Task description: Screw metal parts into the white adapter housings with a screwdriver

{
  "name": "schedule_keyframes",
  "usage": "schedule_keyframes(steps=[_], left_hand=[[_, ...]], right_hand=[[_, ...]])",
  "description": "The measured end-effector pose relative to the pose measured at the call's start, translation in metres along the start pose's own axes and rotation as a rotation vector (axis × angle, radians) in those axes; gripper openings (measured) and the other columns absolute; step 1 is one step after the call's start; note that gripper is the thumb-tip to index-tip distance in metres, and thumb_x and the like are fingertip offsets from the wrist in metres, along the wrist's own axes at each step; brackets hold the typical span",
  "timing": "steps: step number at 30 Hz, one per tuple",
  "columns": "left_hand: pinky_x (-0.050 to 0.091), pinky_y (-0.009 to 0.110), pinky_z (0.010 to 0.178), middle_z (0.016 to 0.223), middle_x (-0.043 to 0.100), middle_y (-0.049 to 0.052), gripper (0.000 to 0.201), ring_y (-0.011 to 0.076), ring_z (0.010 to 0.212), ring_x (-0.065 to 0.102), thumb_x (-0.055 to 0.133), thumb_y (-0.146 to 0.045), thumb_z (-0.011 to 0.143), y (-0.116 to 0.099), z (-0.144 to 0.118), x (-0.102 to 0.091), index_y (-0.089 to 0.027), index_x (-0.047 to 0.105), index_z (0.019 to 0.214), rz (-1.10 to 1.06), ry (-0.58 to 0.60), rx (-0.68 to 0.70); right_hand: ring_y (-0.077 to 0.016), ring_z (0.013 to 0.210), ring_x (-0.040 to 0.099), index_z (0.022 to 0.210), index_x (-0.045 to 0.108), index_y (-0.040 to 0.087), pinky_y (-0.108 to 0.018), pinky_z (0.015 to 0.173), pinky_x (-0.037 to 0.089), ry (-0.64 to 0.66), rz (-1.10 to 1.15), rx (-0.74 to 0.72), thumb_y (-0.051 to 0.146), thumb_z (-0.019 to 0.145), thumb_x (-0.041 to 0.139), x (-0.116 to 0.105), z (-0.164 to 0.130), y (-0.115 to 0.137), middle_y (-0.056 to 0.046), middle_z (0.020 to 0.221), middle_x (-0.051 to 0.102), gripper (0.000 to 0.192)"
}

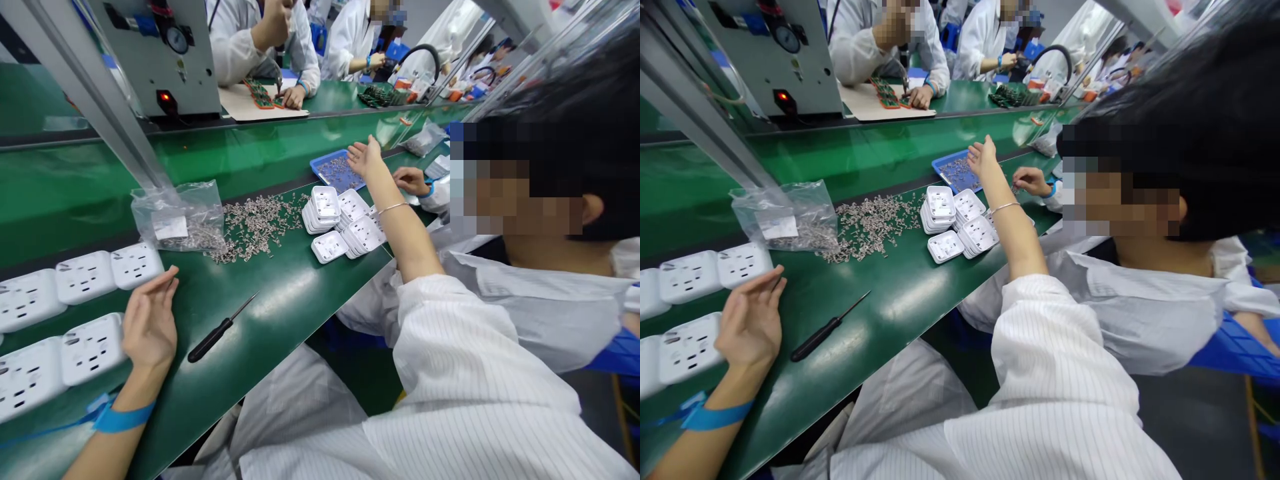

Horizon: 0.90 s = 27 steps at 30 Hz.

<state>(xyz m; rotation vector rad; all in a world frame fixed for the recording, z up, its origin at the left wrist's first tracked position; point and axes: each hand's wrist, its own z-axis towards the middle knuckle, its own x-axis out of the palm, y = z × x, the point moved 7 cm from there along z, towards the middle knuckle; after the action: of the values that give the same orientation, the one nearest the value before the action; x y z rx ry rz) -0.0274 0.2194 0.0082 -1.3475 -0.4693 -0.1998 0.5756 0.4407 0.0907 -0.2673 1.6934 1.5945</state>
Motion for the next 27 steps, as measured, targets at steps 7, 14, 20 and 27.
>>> schedule_keyframes(steps=[7, 14, 20, 27], left_hand=[[0.046, 0.042, 0.113, 0.115, 0.076, 0.01, 0.025, 0.0262, 0.121, 0.067, 0.063, -0.033, 0.087, 0.0, 0.0, -0.001, -0.017, 0.078, 0.1, 0.026, -0.024, -0.021], [0.045, 0.045, 0.115, 0.113, 0.077, 0.009, 0.025, 0.0261, 0.119, 0.067, 0.061, -0.032, 0.086, 0.001, 0.0, -0.003, -0.018, 0.078, 0.099, 0.026, -0.039, -0.025], [0.042, 0.049, 0.118, 0.112, 0.077, 0.009, 0.025, 0.0275, 0.12, 0.068, 0.061, -0.032, 0.085, 0.001, 0.0, -0.004, -0.019, 0.078, 0.098, 0.053, -0.057, -0.026], [0.037, 0.055, 0.122, 0.107, 0.077, 0.006, 0.024, 0.0307, 0.124, 0.065, 0.057, -0.026, 0.084, -0.001, 0.0, -0.001, -0.022, 0.08, 0.091, 0.077, -0.054, -0.058]], right_hand=[[-0.029, 0.145, 0.045, 0.155, 0.038, 0.021, -0.057, 0.117, 0.038, 0.09, 0.351, 0.326, 0.067, 0.1, 0.003, 0.0, -0.017, -0.004, -0.015, 0.153, 0.05, 0.08], [-0.0345, 0.145, 0.044, 0.148, 0.047, 0.014, -0.063, 0.114, 0.037, 0.088, 0.155, 0.31, 0.066, 0.102, 0.013, -0.001, -0.021, -0.009, -0.021, 0.152, 0.049, 0.077], [-0.0368, 0.111, 0.07, 0.118, 0.069, 0.004, -0.055, 0.103, 0.055, 0.021, -0.218, 0.222, 0.032, 0.092, 0.062, 0.009, -0.016, -0.025, -0.022, 0.114, 0.072, 0.039], [-0.0389, 0.107, 0.07, 0.102, 0.074, 0.002, -0.055, 0.104, 0.054, 0.101, -0.308, 0.213, 0.011, 0.076, 0.075, 0.023, -0.01, -0.05, -0.022, 0.106, 0.075, 0.027]])
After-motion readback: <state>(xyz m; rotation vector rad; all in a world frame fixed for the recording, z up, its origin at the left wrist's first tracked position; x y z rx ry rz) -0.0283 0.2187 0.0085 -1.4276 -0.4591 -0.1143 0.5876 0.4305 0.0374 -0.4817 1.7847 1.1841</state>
